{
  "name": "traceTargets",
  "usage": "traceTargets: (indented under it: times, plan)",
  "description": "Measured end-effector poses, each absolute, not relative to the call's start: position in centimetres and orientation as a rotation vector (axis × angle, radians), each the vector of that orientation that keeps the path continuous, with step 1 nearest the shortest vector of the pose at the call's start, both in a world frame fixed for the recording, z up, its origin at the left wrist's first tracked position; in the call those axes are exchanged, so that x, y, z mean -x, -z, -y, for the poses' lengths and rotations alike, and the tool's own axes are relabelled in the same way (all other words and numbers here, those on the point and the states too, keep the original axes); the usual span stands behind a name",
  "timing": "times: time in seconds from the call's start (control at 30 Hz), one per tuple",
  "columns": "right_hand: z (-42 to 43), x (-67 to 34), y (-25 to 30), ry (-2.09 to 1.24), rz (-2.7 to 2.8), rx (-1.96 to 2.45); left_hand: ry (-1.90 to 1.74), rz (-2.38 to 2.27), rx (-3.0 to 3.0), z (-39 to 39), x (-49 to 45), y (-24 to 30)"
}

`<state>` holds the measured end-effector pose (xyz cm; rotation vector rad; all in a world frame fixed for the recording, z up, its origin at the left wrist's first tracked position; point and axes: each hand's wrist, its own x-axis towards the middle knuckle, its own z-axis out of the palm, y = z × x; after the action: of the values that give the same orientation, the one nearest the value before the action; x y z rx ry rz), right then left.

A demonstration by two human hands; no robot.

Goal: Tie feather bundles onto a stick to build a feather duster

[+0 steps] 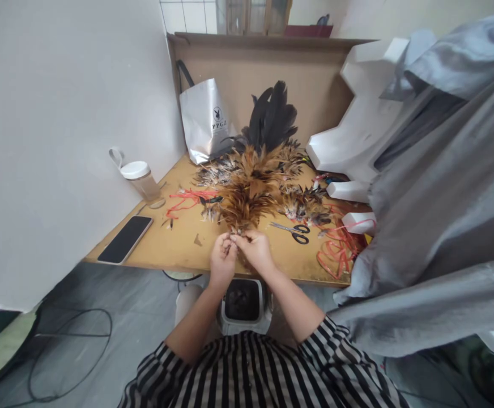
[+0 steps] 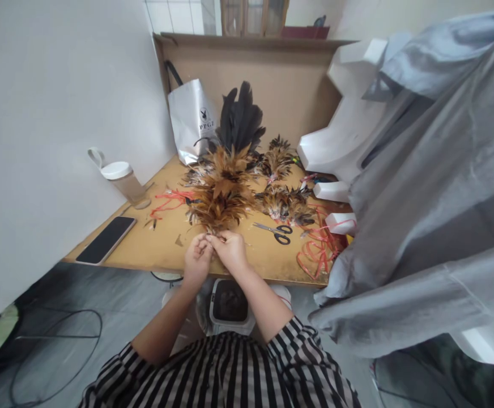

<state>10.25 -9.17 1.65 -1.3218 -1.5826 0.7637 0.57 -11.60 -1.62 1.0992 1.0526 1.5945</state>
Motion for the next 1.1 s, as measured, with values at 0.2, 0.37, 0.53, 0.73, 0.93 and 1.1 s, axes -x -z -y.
traceTargets:
  times: [0.2,0.37,0.53,0.73,0.93,1.1]
  plan:
    - [9.7,-10.6,-3.7,-0.229,2.031,1.592,-1.607,-1.062,-1.078,11.2,-0.5,2.4]
    - [9.5,-9.7,-3.7,-0.192,2.054,1.568,-1.646,-1.06,-0.974,11.0,-0.3,2.4]
    - [8.8,-9.6,-2.9,-0.378,1.905,1.47,-1.606,-1.019,-0.889,11.1,0.0,2.0]
    - [7.9,-10.4,-2.5,-0.588,1.816,1.378,-1.589,-0.903,-0.846,10.5,-0.1,2.0]
    - [7.1,-11.6,-2.1,-0.624,1.758,1.314,-1.535,-0.819,-0.76,9.9,-0.8,0.8]
    - [6.4,-12.3,-2.1,-0.705,1.665,1.328,-1.503,-0.811,-0.72,9.7,-1.4,0.3]
